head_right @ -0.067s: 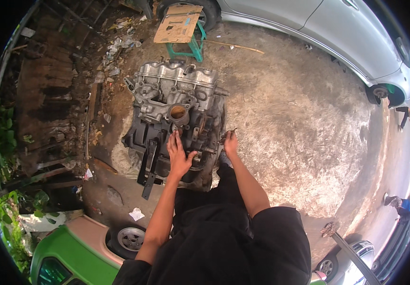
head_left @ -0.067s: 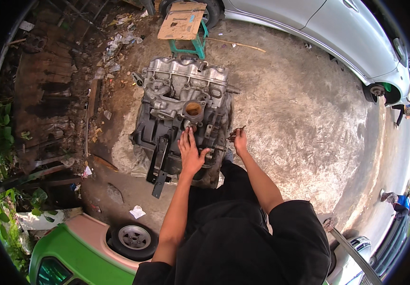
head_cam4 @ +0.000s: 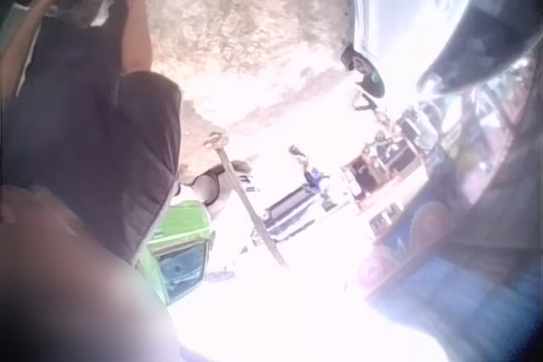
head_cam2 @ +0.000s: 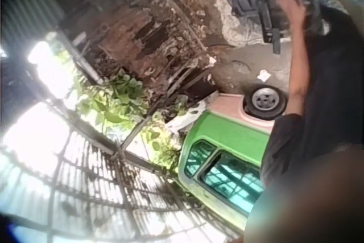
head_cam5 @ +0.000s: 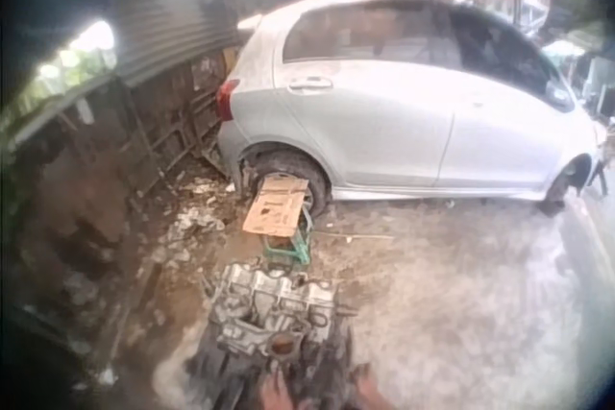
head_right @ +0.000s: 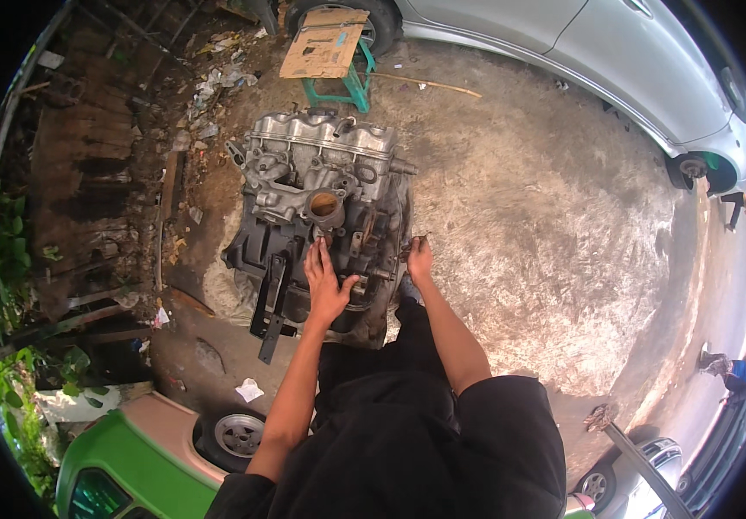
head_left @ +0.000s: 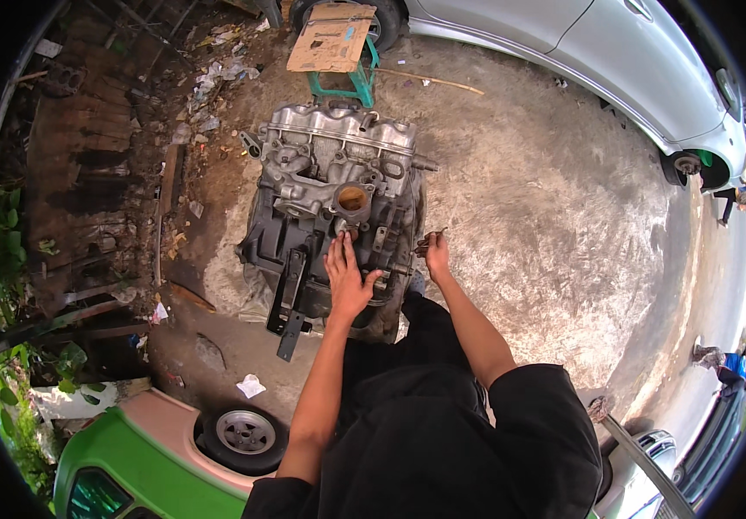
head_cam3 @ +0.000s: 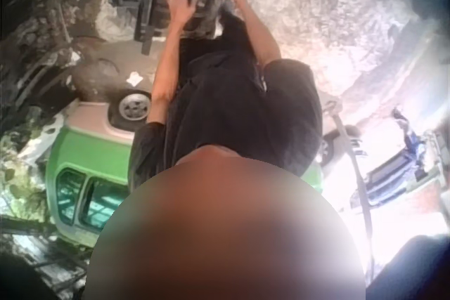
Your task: The person uses a wrench to tighten bolts on a car engine block placed on a stand. The person holds the engine with one hand while turning the wrench with the other, repeatedly adjusting grip and position to access different bolts.
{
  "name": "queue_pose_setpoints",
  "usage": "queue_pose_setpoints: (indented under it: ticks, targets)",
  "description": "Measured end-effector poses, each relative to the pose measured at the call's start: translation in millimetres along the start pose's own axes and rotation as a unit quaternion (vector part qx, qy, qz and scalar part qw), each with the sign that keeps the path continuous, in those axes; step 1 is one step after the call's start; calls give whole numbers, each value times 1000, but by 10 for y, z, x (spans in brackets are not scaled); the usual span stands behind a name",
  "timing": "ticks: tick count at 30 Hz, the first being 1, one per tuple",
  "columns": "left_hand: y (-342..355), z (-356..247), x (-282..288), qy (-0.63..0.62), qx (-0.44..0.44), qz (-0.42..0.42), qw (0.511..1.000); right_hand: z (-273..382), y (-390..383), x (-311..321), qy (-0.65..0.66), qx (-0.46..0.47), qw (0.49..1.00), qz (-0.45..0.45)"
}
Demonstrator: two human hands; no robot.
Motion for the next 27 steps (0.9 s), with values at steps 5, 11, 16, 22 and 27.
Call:
queue_pose_setpoints:
  ticks: [5,11,16,22,27]
  targets:
    - [-13,15,-21,-4,-5,-7,1000,-132,336,-160,-68,-25,997,27]
    - [-11,10,-25,-6,-6,-21,1000,-190,723,-404,-87,-78,992,44]
    - [-9,16,-35,-4,4,-16,1000,265,621,-420,-194,-29,977,83]
    - [-7,2,-26,-14,4,-25,1000,562,505,-480,-63,-134,977,156]
    - [-2,-9,-17,-21,5,-25,999,581,443,-595,-17,-177,952,248]
Point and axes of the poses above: each hand's wrist, its own y-axis towards the middle knuckle, its own x-axis out of the back of the hand, z = x × y, the point moved 6 cm from there along y, towards the middle knuckle, and after that the axes turned 3 degrees about y, right-handed, at the moved point
